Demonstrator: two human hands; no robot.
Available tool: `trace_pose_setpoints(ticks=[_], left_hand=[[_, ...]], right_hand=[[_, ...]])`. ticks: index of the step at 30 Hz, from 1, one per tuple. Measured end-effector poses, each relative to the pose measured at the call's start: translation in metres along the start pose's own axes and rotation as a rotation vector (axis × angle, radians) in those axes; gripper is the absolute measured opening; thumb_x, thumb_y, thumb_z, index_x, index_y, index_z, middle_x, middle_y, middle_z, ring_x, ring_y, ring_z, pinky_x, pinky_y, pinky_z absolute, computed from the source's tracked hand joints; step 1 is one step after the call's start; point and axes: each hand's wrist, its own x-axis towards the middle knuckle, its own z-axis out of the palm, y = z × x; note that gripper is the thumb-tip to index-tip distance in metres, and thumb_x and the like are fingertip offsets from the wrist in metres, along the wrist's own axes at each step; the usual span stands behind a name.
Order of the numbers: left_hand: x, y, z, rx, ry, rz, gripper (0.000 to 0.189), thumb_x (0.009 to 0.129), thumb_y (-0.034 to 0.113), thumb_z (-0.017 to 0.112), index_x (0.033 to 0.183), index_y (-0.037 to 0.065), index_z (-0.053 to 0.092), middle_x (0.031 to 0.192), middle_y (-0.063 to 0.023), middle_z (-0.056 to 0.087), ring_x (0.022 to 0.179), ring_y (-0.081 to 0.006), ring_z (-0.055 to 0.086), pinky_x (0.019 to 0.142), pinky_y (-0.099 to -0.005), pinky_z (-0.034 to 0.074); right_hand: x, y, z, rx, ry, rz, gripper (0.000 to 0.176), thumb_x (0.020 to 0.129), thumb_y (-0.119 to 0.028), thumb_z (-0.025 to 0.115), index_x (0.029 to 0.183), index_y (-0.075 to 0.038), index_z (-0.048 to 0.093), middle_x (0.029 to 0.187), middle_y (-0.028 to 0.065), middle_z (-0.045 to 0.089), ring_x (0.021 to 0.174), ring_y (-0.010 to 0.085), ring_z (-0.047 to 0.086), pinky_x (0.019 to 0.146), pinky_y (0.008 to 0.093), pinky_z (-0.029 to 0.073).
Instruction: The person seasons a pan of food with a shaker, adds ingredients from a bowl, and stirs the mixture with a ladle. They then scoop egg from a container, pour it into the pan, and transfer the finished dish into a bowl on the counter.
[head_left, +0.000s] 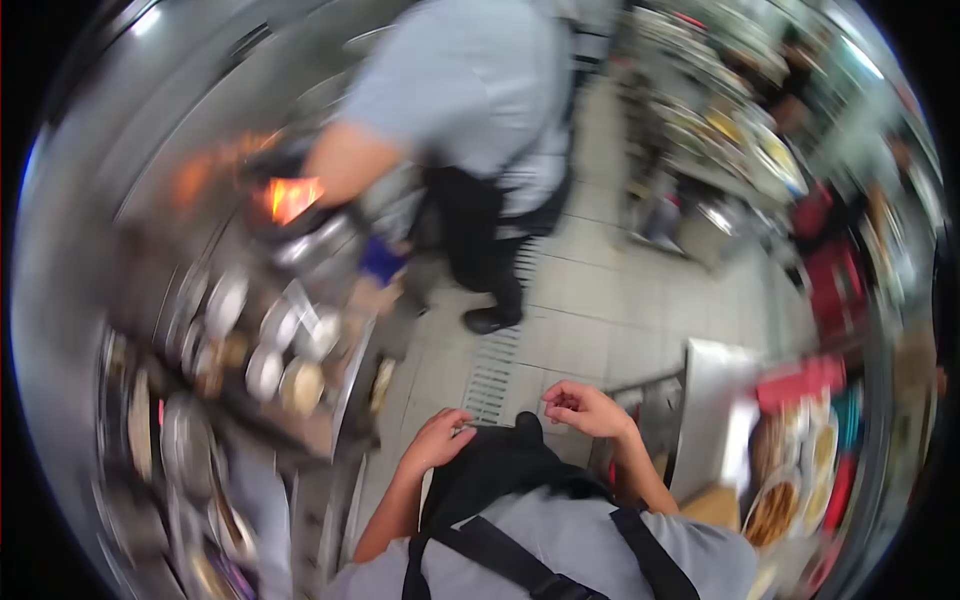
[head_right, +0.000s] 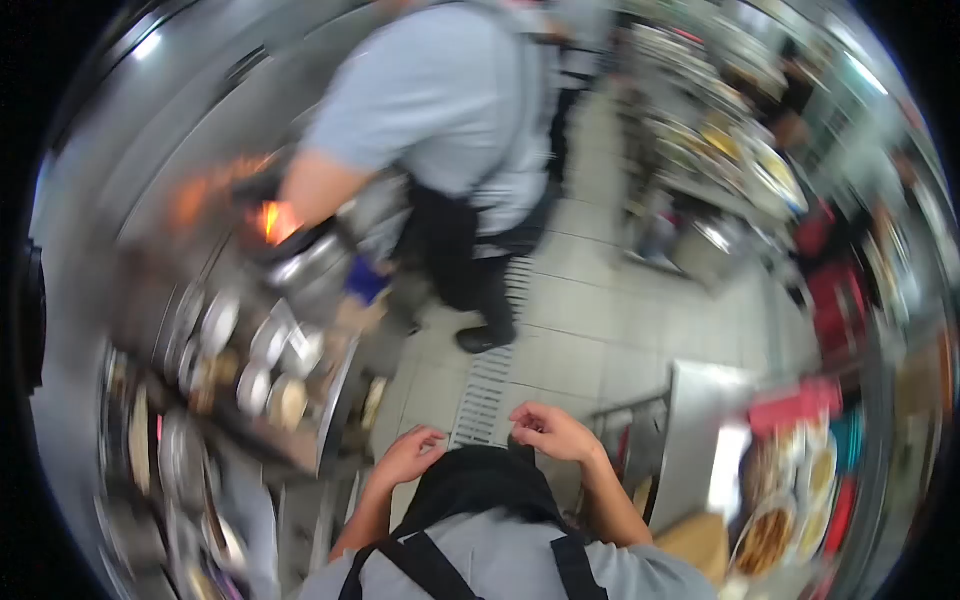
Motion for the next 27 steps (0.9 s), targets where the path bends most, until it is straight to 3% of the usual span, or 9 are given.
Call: trace_pose_setpoints(ticks=[6,13,15,16,18,20,22,24,27], left_hand=[[-0.124,-0.066,0.049,-0.298,0.453,-0.306,0.028,0.087,0.023,0.063,0.107,0.005,0.061,0.095,-0.0108,0.066,0.088,-0.0215,0.063,0.078,-0.0335,0.050],[-0.341,-0.256,0.341,-0.255,1.375,-1.507,0.027,0.079,0.020,0.051,0.073,-0.003,0.064,0.075,-0.0205,0.066,0.071,-0.0381,0.064,0.063,-0.0468,0.050],[-0.400,-0.240,0.430,-0.276,1.061,-1.604,0.028,0.077,0.026,0.054,0.074,0.000,0.066,0.082,-0.0238,0.066,0.080,-0.0372,0.065,0.076,-0.0487,0.049],[-0.426,-0.238,0.457,-0.511,0.693,-1.673,0.026,0.078,0.025,0.059,0.070,0.001,0.066,0.076,-0.0226,0.066,0.073,-0.0346,0.066,0.067,-0.0444,0.051],[-0.468,-0.222,0.491,-0.310,0.744,-1.426,0.025,0.080,0.022,0.059,0.066,0.002,0.064,0.070,-0.0197,0.066,0.062,-0.0317,0.065,0.053,-0.0416,0.050],[-0.500,-0.235,0.501,-0.892,1.128,-1.510,0.024,0.081,0.020,0.057,0.065,0.002,0.061,0.065,-0.0152,0.063,0.053,-0.0270,0.061,0.045,-0.0387,0.047],[-0.511,-0.228,0.526,-1.548,1.471,-1.487,0.023,0.082,0.018,0.056,0.064,0.003,0.059,0.059,-0.0108,0.060,0.045,-0.0224,0.057,0.038,-0.0357,0.044],[-0.539,-0.214,0.499,-1.476,1.729,-1.565,0.016,0.083,0.017,0.056,0.076,0.003,0.060,0.064,-0.0090,0.061,0.049,-0.0177,0.058,0.040,-0.0311,0.044],[-0.577,-0.198,0.443,-1.569,2.049,-1.413,0.015,0.085,0.018,0.056,0.091,0.004,0.059,0.071,-0.0063,0.062,0.055,-0.0142,0.060,0.043,-0.0276,0.044]], right_hand=[[0.101,-0.033,0.060,-0.070,-0.710,0.125,0.020,0.085,-0.003,0.039,0.096,-0.003,0.055,0.093,0.0071,0.060,0.084,0.0129,0.057,0.077,0.0268,0.046],[0.109,-0.061,0.244,-0.489,-1.260,-0.034,0.019,0.090,-0.013,0.059,0.105,-0.001,0.057,0.086,0.0032,0.063,0.081,0.0101,0.059,0.072,0.0243,0.047],[0.086,-0.069,0.314,-0.506,-1.491,-0.083,0.022,0.091,-0.017,0.059,0.106,-0.002,0.058,0.087,0.0044,0.063,0.083,0.0109,0.060,0.073,0.0252,0.048],[0.074,-0.063,0.353,-0.518,-1.518,-0.097,0.022,0.091,-0.017,0.059,0.106,-0.002,0.058,0.087,0.0044,0.063,0.083,0.0109,0.060,0.073,0.0252,0.048],[0.037,-0.042,0.439,-0.460,-1.708,-0.092,0.026,0.092,-0.020,0.059,0.112,-0.003,0.057,0.090,0.0053,0.064,0.084,0.0124,0.061,0.075,0.0256,0.048],[0.003,0.007,0.537,-0.334,-1.858,0.179,0.034,0.094,-0.021,0.057,0.123,-0.003,0.050,0.109,0.0080,0.061,0.101,0.0152,0.059,0.087,0.0295,0.048],[-0.045,0.044,0.639,-0.386,-1.725,0.372,0.053,0.094,-0.033,0.055,0.137,-0.007,0.037,0.115,0.0122,0.059,0.108,0.0199,0.056,0.093,0.0366,0.045],[-0.090,0.084,0.734,-0.472,-1.452,0.482,0.070,0.093,-0.043,0.054,0.146,-0.012,0.021,0.115,0.0164,0.059,0.112,0.0248,0.053,0.097,0.0433,0.041],[-0.125,0.109,0.828,-0.415,-1.277,0.700,0.060,0.089,-0.029,0.063,0.135,-0.008,0.030,0.102,0.0152,0.060,0.091,0.0231,0.061,0.077,0.0393,0.051]])
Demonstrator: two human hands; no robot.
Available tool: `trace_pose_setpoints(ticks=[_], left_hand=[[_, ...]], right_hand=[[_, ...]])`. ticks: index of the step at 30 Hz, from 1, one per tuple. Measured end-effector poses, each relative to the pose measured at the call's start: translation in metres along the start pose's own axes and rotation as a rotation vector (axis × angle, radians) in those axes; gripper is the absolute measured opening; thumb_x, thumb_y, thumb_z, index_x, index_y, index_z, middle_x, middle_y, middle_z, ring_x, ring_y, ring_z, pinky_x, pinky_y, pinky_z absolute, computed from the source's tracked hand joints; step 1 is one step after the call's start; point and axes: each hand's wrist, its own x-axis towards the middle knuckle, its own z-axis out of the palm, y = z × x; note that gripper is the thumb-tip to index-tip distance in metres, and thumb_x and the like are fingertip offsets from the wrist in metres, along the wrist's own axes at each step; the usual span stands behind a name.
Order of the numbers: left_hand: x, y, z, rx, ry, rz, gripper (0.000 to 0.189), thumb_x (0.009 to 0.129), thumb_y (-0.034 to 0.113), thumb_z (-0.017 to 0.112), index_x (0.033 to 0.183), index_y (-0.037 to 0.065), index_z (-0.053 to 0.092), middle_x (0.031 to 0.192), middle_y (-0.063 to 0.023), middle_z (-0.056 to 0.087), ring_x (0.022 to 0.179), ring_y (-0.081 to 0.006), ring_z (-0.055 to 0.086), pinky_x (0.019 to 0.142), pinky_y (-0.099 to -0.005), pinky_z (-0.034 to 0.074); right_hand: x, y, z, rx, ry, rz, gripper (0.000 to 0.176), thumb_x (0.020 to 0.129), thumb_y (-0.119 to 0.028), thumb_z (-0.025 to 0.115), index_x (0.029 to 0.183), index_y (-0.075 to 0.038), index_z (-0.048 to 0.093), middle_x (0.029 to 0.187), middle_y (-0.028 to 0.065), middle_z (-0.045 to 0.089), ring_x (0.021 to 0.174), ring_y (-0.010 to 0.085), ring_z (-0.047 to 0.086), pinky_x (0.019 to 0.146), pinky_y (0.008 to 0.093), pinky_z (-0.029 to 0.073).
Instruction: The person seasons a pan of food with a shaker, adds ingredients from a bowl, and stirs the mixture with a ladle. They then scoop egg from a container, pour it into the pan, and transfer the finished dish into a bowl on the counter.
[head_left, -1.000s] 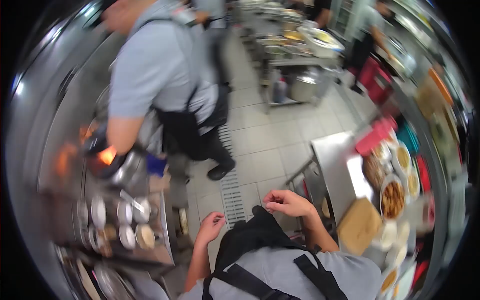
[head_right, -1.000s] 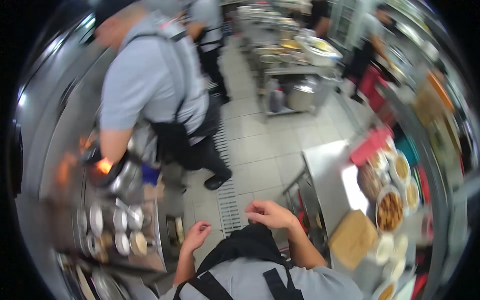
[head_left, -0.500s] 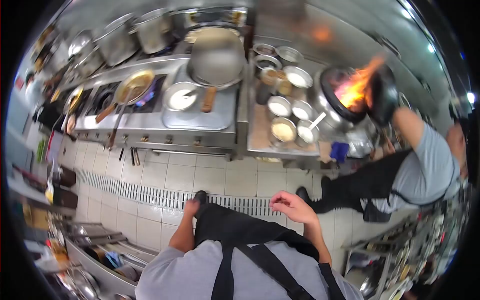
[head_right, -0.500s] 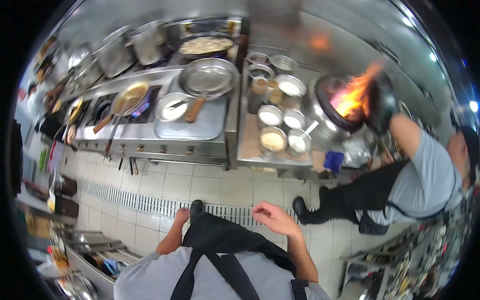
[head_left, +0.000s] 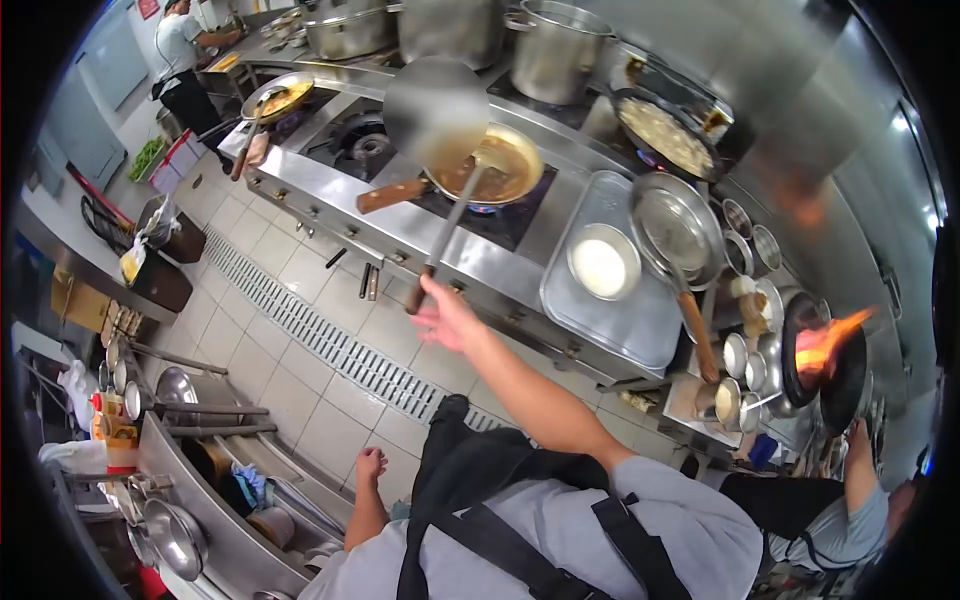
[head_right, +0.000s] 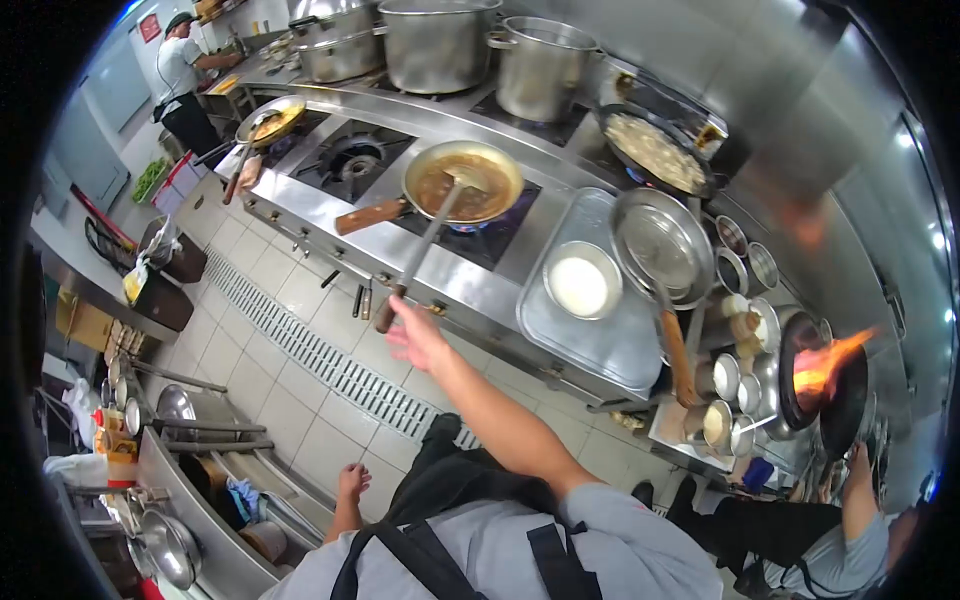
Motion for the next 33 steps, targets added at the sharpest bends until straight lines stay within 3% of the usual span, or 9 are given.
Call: trace_pose_setpoints(ticks=[2,4,6,14,17,18,22,25,33], left_hand=[[0.002,0.026,-0.006,-0.048,-0.064,0.059,0.017,0.087,0.019,0.056,0.098,0.006,0.057,0.076,-0.0043,0.062,0.060,-0.0129,0.061,0.045,-0.0257,0.045],[0.008,0.039,-0.014,-0.059,-0.074,0.058,0.017,0.086,0.018,0.056,0.097,0.006,0.058,0.075,-0.0043,0.061,0.059,-0.0135,0.061,0.044,-0.0259,0.044],[0.018,0.046,-0.016,-0.079,-0.095,0.069,0.016,0.085,0.017,0.056,0.096,0.006,0.058,0.073,-0.0044,0.061,0.059,-0.0141,0.061,0.044,-0.0261,0.044],[0.079,0.009,-0.039,0.074,-0.261,-0.196,0.012,0.082,0.014,0.054,0.090,0.006,0.058,0.068,-0.0065,0.060,0.054,-0.0184,0.060,0.045,-0.0356,0.045],[0.094,0.042,-0.035,0.125,-0.329,-0.196,0.013,0.083,0.015,0.054,0.091,0.006,0.058,0.069,-0.0068,0.060,0.056,-0.0183,0.060,0.045,-0.0351,0.045],[0.096,0.055,-0.034,0.203,-0.289,-0.133,0.014,0.083,0.014,0.054,0.093,0.006,0.058,0.070,-0.0069,0.060,0.057,-0.0179,0.060,0.045,-0.0330,0.044],[0.110,0.121,-0.022,0.296,-0.277,0.051,0.017,0.085,0.015,0.055,0.098,0.005,0.058,0.075,-0.0064,0.061,0.062,-0.0171,0.061,0.045,-0.0286,0.042],[0.105,0.162,-0.007,0.204,-0.232,0.126,0.019,0.087,0.017,0.055,0.101,0.003,0.057,0.077,-0.0058,0.061,0.063,-0.0164,0.062,0.044,-0.0260,0.042],[0.101,0.191,0.028,0.404,-0.413,0.102,0.018,0.085,0.017,0.055,0.098,0.005,0.058,0.077,-0.0061,0.061,0.060,-0.0160,0.059,0.043,-0.0281,0.042]], right_hand=[[0.018,-0.013,0.016,0.318,-0.111,-0.182,0.041,0.087,-0.025,0.065,0.114,-0.007,0.039,0.083,0.0128,0.059,0.067,0.0213,0.061,0.056,0.0340,0.051],[0.017,-0.028,0.018,0.041,0.307,-0.302,0.032,0.085,-0.021,0.067,0.097,-0.009,0.041,0.074,0.0058,0.054,0.051,0.0133,0.051,0.040,0.0281,0.044],[-0.013,-0.055,0.005,0.100,0.273,-0.321,0.026,0.087,-0.016,0.065,0.098,-0.009,0.043,0.067,0.0010,0.046,0.047,0.0080,0.043,0.035,0.0241,0.036],[-0.114,-0.068,-0.063,0.308,-0.044,-0.443,0.029,0.088,-0.014,0.062,0.111,-0.007,0.047,0.067,0.0010,0.048,0.046,0.0071,0.042,0.036,0.0244,0.035],[-0.066,-0.045,-0.105,-0.510,0.510,-0.535,0.025,0.090,-0.019,0.058,0.110,-0.008,0.046,0.065,-0.0005,0.047,0.046,0.0091,0.043,0.039,0.0247,0.037],[-0.068,-0.038,-0.102,-0.488,0.527,-0.532,0.025,0.090,-0.019,0.058,0.110,-0.008,0.046,0.065,-0.0005,0.047,0.046,0.0091,0.043,0.039,0.0247,0.037],[-0.070,-0.040,-0.084,0.201,0.189,-0.305,0.021,0.093,-0.024,0.056,0.103,-0.008,0.048,0.064,-0.0034,0.043,0.044,0.0039,0.037,0.035,0.0217,0.032],[-0.067,-0.036,-0.113,0.839,-0.477,-0.151,0.017,0.098,-0.022,0.047,0.104,-0.007,0.051,0.063,-0.0058,0.038,0.042,-0.0009,0.032,0.033,0.0150,0.029],[-0.124,0.007,-0.098,0.426,-0.242,-0.303,0.018,0.097,-0.019,0.047,0.110,-0.007,0.049,0.063,-0.0053,0.039,0.040,0.0024,0.034,0.032,0.0195,0.028]])
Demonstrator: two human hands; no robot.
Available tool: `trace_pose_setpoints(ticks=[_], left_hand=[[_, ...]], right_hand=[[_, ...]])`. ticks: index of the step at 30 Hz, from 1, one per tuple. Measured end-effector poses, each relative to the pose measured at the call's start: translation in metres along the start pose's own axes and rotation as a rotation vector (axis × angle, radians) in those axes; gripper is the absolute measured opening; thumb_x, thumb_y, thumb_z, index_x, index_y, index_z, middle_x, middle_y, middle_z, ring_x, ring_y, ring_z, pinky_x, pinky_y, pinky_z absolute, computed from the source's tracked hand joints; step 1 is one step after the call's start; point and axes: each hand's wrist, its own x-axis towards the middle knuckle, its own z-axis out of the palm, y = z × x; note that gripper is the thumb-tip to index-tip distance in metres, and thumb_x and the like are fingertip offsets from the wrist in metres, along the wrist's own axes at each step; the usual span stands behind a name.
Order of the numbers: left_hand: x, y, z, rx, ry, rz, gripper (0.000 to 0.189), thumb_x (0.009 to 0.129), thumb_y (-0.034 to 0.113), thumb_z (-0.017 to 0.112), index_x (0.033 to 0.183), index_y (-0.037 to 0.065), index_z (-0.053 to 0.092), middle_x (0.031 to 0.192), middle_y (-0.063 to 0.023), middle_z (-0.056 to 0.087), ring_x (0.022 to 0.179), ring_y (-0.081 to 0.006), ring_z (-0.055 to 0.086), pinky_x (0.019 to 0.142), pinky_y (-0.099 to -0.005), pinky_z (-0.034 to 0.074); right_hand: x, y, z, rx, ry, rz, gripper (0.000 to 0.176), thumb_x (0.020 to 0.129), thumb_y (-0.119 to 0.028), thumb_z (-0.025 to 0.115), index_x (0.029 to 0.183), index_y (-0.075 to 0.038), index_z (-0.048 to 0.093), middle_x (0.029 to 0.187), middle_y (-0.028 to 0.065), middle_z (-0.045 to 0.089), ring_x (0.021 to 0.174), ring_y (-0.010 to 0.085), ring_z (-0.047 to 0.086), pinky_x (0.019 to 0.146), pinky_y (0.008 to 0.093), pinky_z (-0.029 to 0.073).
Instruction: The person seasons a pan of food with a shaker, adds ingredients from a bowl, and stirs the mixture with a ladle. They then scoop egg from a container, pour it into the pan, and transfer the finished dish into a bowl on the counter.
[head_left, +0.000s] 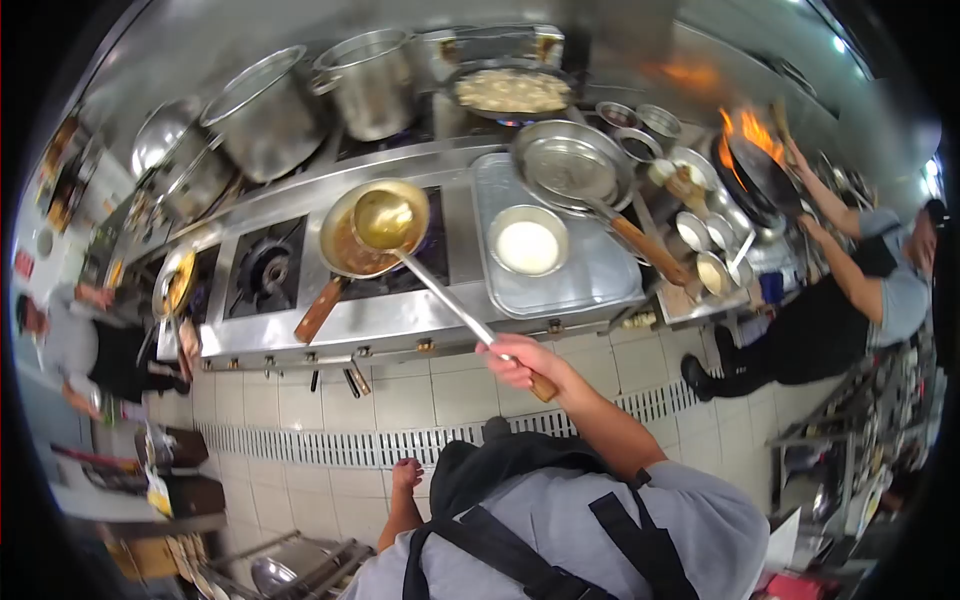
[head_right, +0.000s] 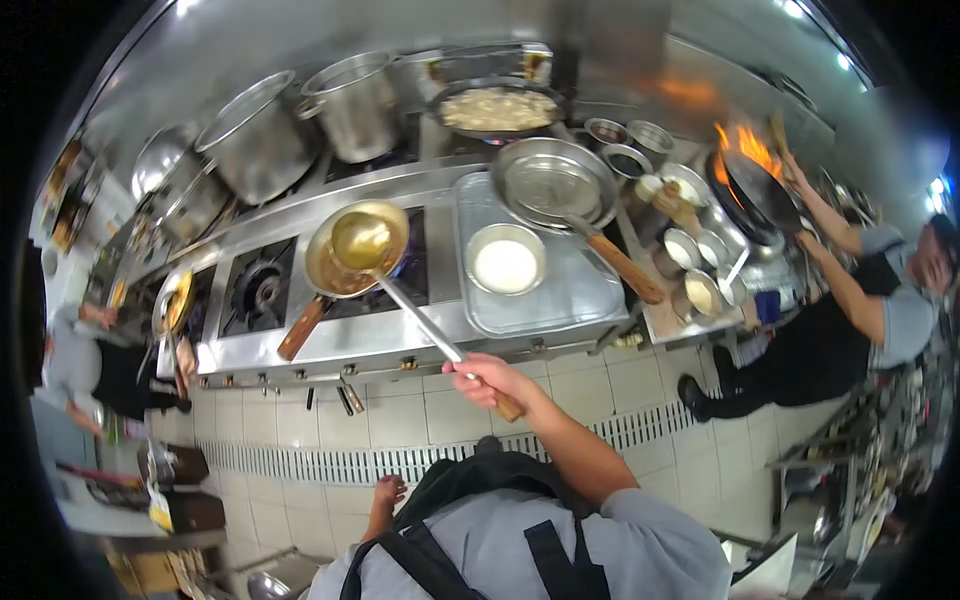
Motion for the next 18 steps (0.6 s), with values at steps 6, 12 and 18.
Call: trace_pose_setpoints(ticks=[6,12,18], left_hand=[[0.023,0.035,0.064,0.513,-0.352,0.357,0.024,0.085,0.022,0.057,0.094,0.001,0.063,0.072,-0.0093,0.064,0.062,-0.0181,0.064,0.046,-0.0305,0.047],[0.059,0.066,0.173,1.198,-0.613,0.800,0.031,0.079,0.027,0.057,0.092,0.001,0.069,0.079,-0.0151,0.068,0.074,-0.0233,0.066,0.071,-0.0354,0.052],[0.054,0.068,0.324,1.611,-0.877,0.903,0.031,0.079,0.027,0.057,0.091,0.001,0.069,0.080,-0.0158,0.068,0.076,-0.0243,0.066,0.072,-0.0359,0.052]], right_hand=[[-0.176,0.040,-0.008,-0.116,0.106,-0.013,0.028,0.094,-0.019,0.052,0.118,-0.005,0.047,0.060,-0.0027,0.042,0.039,0.0032,0.038,0.034,0.0186,0.030],[-0.349,0.146,0.035,0.202,0.426,-0.093,0.034,0.094,-0.015,0.052,0.126,-0.007,0.043,0.061,-0.0038,0.040,0.041,0.0022,0.037,0.035,0.0181,0.030],[-0.420,0.256,0.076,0.550,0.868,-0.498,0.032,0.093,-0.012,0.052,0.124,-0.012,0.045,0.063,-0.0037,0.040,0.043,0.0024,0.036,0.035,0.0184,0.028]])
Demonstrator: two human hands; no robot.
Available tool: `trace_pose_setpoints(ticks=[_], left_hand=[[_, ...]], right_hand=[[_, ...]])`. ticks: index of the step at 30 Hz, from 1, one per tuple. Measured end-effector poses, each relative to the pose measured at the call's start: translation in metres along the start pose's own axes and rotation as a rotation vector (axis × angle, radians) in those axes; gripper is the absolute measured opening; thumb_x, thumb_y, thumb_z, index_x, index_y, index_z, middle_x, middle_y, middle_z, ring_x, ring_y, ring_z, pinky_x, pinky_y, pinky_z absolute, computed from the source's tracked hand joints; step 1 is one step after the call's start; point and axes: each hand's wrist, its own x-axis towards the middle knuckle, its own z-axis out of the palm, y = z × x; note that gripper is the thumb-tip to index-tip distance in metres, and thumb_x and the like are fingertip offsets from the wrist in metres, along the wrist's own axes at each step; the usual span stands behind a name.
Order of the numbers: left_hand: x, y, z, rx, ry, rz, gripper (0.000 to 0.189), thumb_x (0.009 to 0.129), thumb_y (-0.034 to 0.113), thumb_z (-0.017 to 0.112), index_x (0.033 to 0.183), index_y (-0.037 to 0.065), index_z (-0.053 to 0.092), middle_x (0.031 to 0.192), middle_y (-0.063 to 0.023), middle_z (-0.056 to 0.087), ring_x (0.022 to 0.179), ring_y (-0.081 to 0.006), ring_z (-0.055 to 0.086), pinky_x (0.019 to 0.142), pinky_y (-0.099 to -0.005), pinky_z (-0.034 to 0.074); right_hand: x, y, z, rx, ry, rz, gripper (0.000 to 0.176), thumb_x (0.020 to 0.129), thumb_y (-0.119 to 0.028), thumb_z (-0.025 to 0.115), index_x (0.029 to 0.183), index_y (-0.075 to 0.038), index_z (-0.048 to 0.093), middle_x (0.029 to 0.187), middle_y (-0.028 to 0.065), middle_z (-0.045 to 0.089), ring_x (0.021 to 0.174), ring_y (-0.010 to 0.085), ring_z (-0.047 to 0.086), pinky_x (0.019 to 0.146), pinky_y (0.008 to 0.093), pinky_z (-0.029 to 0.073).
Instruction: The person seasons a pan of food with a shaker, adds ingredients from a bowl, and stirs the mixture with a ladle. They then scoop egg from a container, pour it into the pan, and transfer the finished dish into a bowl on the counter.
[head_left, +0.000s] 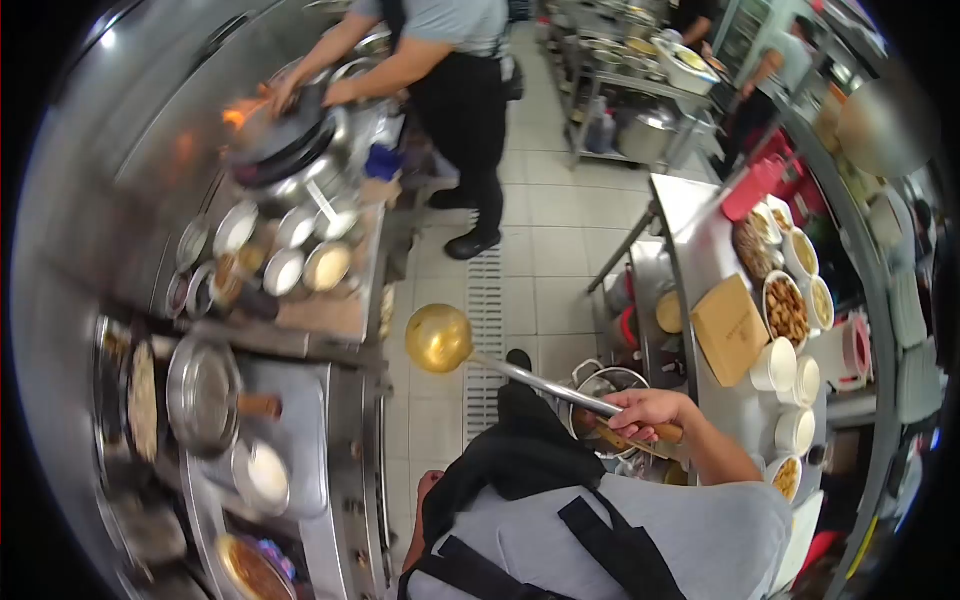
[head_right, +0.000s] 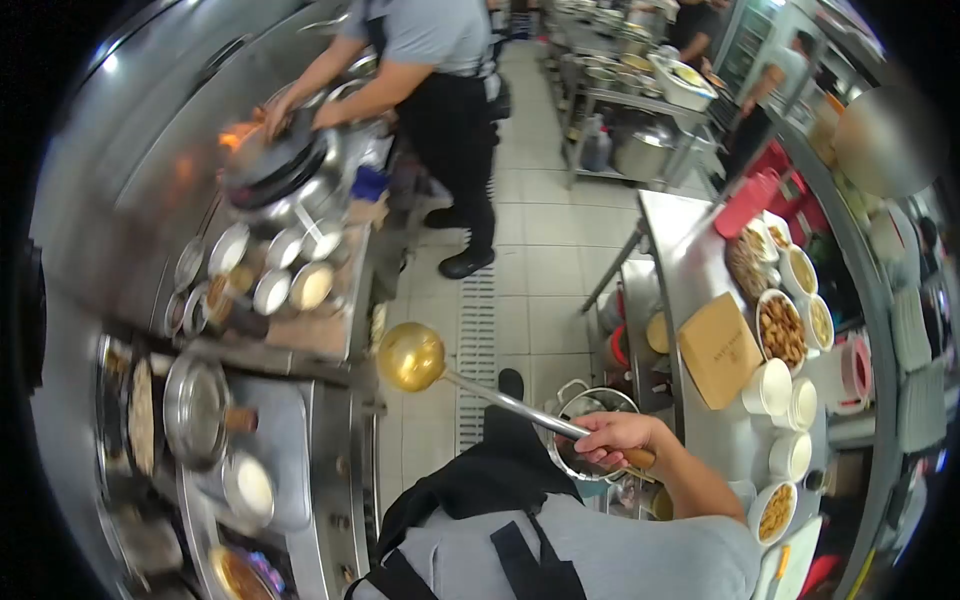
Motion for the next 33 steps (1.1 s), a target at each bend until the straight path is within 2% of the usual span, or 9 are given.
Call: trace_pose_setpoints(ticks=[4,7,11,16,18,21,24,28,33], left_hand=[[0.090,0.084,-0.012,0.093,-0.027,0.085,0.031,0.079,0.027,0.057,0.090,0.001,0.069,0.080,-0.0162,0.068,0.077,-0.0249,0.066,0.072,-0.0362,0.052],[0.148,0.149,-0.029,0.143,0.007,0.111,0.031,0.079,0.027,0.057,0.090,0.001,0.068,0.081,-0.0165,0.068,0.078,-0.0254,0.066,0.073,-0.0364,0.052],[0.216,0.238,-0.034,0.191,0.005,0.166,0.031,0.079,0.028,0.057,0.089,0.001,0.068,0.081,-0.0168,0.068,0.079,-0.0259,0.066,0.074,-0.0367,0.051],[0.274,0.290,-0.049,0.106,-0.340,-0.015,0.031,0.080,0.030,0.053,0.075,0.002,0.064,0.076,-0.0191,0.065,0.076,-0.0308,0.065,0.069,-0.0430,0.050],[0.298,0.315,-0.052,0.587,-0.352,0.557,0.031,0.080,0.029,0.048,0.070,0.003,0.063,0.073,-0.0208,0.062,0.071,-0.0360,0.062,0.065,-0.0460,0.048],[0.347,0.359,-0.044,0.869,-0.426,0.810,0.031,0.079,0.028,0.046,0.070,0.004,0.063,0.076,-0.0234,0.061,0.072,-0.0402,0.060,0.065,-0.0461,0.048],[0.391,0.394,-0.031,0.526,-0.422,0.435,0.025,0.080,0.023,0.049,0.068,0.007,0.064,0.068,-0.0174,0.062,0.067,-0.0331,0.062,0.056,-0.0426,0.048],[0.445,0.472,-0.008,0.379,-0.475,0.274,0.024,0.081,0.021,0.049,0.069,0.008,0.064,0.067,-0.0143,0.061,0.066,-0.0297,0.063,0.054,-0.0410,0.047],[0.521,0.564,0.034,-0.258,-0.600,-0.285,0.022,0.081,0.019,0.049,0.069,0.009,0.064,0.065,-0.0105,0.060,0.065,-0.0256,0.064,0.050,-0.0389,0.047]], right_hand=[[0.005,0.003,-0.049,0.275,0.125,-0.328,0.028,0.094,-0.011,0.051,0.121,-0.014,0.044,0.063,-0.0026,0.040,0.044,0.0032,0.037,0.035,0.0181,0.027],[0.013,-0.025,-0.086,0.418,0.186,-0.520,0.042,0.094,-0.011,0.050,0.134,-0.013,0.040,0.062,-0.0012,0.038,0.043,0.0051,0.035,0.035,0.0189,0.029],[0.005,-0.097,-0.121,0.535,0.242,-0.753,0.039,0.095,-0.016,0.047,0.134,-0.012,0.040,0.062,-0.0017,0.036,0.041,0.0054,0.032,0.034,0.0199,0.028],[0.004,-0.207,-0.197,0.589,0.317,-0.925,0.040,0.097,-0.021,0.046,0.135,-0.014,0.037,0.063,-0.0030,0.035,0.042,0.0052,0.032,0.035,0.0207,0.029],[0.002,-0.255,-0.232,0.627,0.344,-0.985,0.039,0.097,-0.021,0.046,0.134,-0.014,0.038,0.063,-0.0031,0.035,0.043,0.0051,0.032,0.035,0.0206,0.030],[-0.009,-0.319,-0.287,0.683,0.343,-1.070,0.035,0.097,-0.021,0.045,0.132,-0.013,0.041,0.064,-0.0032,0.036,0.043,0.0049,0.032,0.035,0.0201,0.030],[-0.022,-0.383,-0.347,0.732,0.260,-1.151,0.030,0.097,-0.020,0.046,0.126,-0.013,0.044,0.065,-0.0034,0.038,0.044,0.0042,0.034,0.035,0.0189,0.030],[-0.060,-0.467,-0.421,0.833,0.124,-1.210,0.023,0.096,-0.019,0.048,0.118,-0.013,0.049,0.065,-0.0033,0.041,0.045,0.0031,0.036,0.036,0.0171,0.031],[-0.108,-0.576,-0.520,0.857,0.273,-1.248,0.024,0.095,-0.016,0.045,0.117,-0.006,0.049,0.065,-0.0032,0.040,0.044,0.0008,0.034,0.033,0.0157,0.031]])
